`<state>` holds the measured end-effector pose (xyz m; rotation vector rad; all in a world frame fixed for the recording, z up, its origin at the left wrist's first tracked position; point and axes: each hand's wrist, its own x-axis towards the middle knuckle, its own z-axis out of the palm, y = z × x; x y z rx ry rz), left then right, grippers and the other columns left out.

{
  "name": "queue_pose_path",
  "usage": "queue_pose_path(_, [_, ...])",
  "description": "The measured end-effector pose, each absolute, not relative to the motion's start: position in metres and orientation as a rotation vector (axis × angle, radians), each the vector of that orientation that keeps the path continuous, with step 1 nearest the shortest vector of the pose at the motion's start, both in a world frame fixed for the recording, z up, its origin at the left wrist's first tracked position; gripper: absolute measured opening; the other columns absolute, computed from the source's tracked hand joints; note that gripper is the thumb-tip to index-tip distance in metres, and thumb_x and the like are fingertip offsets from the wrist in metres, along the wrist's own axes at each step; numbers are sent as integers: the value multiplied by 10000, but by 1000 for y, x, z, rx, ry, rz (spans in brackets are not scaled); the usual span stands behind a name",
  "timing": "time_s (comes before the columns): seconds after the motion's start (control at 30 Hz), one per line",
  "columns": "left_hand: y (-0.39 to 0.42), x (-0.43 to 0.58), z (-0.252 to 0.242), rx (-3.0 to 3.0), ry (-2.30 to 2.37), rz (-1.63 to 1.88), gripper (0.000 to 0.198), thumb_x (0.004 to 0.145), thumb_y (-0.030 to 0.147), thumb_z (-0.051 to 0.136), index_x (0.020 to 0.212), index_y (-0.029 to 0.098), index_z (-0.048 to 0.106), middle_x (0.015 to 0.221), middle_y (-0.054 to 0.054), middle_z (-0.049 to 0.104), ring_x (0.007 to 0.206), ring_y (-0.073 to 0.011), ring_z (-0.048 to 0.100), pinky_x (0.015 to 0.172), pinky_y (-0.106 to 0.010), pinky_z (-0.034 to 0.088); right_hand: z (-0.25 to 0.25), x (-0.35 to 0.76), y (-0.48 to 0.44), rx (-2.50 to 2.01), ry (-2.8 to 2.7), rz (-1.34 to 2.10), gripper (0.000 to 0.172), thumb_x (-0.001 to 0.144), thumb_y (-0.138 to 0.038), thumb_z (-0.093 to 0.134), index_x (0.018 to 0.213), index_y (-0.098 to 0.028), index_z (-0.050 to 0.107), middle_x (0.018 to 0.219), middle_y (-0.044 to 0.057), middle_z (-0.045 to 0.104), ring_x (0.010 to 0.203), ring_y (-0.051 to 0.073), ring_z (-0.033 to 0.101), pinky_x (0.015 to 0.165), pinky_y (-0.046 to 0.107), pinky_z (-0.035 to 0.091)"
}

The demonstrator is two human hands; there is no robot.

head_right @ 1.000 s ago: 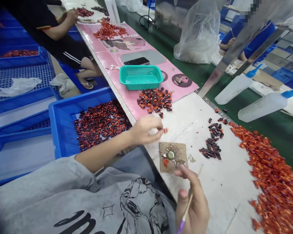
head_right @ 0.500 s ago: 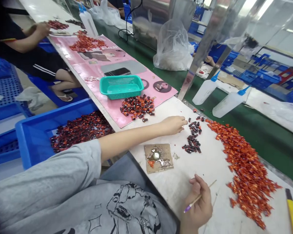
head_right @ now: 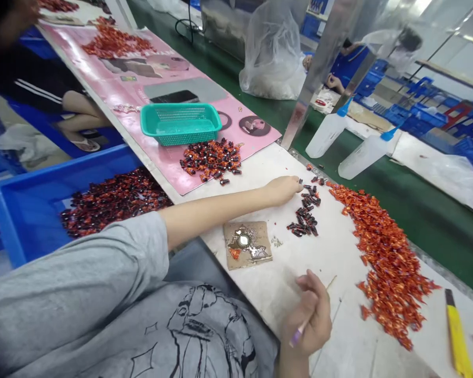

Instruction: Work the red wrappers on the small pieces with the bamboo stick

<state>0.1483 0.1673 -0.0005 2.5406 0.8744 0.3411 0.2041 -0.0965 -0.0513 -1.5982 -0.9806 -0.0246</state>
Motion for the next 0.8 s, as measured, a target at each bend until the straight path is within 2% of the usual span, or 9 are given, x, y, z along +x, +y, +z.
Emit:
queue_pose_path(0.1, [157, 110, -3, 2449, 857, 484, 283, 820, -20, 509, 985, 114, 696, 1000, -107, 690, 968, -215, 652, 850, -322, 508, -54, 205, -88, -1523, -960, 33, 742, 996, -701, 255, 1305, -115, 589, 835, 70, 648, 774, 215, 639, 721, 371, 495])
queue_pose_path(0.17, [142, 77, -8, 2280, 845, 608, 323, 818, 15, 532, 1091, 117, 673, 913, -60, 682, 836, -157, 652, 776, -275, 522, -53, 203, -82, -1498, -970, 64, 788, 935, -795, 288, 1230, -146, 623, 849, 60, 632, 773, 207, 625, 720, 360, 486])
queue_pose_path(0.27, [111, 28, -17, 1589, 673, 840, 418, 795, 76, 614, 1209, 126, 644, 904, -29, 661, 711, -101, 649, 695, -242, 542, -43, 192, -70, -1536, -1014, 171, 521, 940, -659, 528, 1017, -175, 704, 878, 65, 666, 798, 188, 643, 767, 343, 501])
queue_pose_path(0.33, [91, 4, -23, 1281, 618, 892, 387, 784, 124, 677, 1170, 133, 667, 926, -26, 657, 742, -109, 692, 724, -249, 568, -33, 181, -59, -1568, -1072, 294, 325, 902, -503, 681, 963, -189, 737, 918, 71, 711, 834, 190, 676, 784, 333, 528])
queue_pose_path(0.4, [74, -12, -29, 1089, 598, 904, 288, 782, 175, 735, 1063, 132, 691, 896, -25, 674, 759, -126, 721, 741, -252, 587, -25, 172, -47, -1563, -1154, 399, 232, 858, -429, 747, 928, -209, 763, 925, 63, 740, 839, 190, 699, 762, 314, 553])
queue_pose_path(0.47, [62, -20, -34, 956, 585, 916, 226, 765, 221, 798, 942, 133, 689, 862, -28, 699, 770, -145, 737, 742, -255, 604, -22, 166, -36, -1547, -1231, 453, 210, 865, -426, 731, 884, -223, 779, 877, 52, 754, 802, 184, 712, 722, 299, 567])
queue_pose_path(0.53, [54, -24, -39, 853, 577, 939, 254, 727, 255, 857, 870, 136, 683, 861, -33, 723, 783, -158, 746, 748, -265, 622, -23, 163, -28, -1575, -1279, 468, 238, 900, -433, 679, 853, -225, 783, 813, 45, 754, 752, 178, 712, 692, 293, 571])
queue_pose_path(0.7, [43, -24, -46, 710, 606, 913, 380, 657, 319, 925, 956, 141, 772, 859, -52, 778, 760, -166, 764, 793, -294, 648, -29, 163, -24, -1679, -1348, 444, 290, 923, -431, 614, 810, -214, 770, 722, 36, 736, 671, 176, 694, 658, 296, 556])
queue_pose_path(0.8, [39, -22, -46, 660, 611, 900, 386, 662, 356, 922, 977, 166, 805, 894, -58, 796, 797, -174, 779, 826, -297, 651, -26, 162, -24, -1715, -1393, 446, 281, 902, -418, 613, 786, -210, 763, 703, 39, 732, 659, 184, 687, 680, 311, 557])
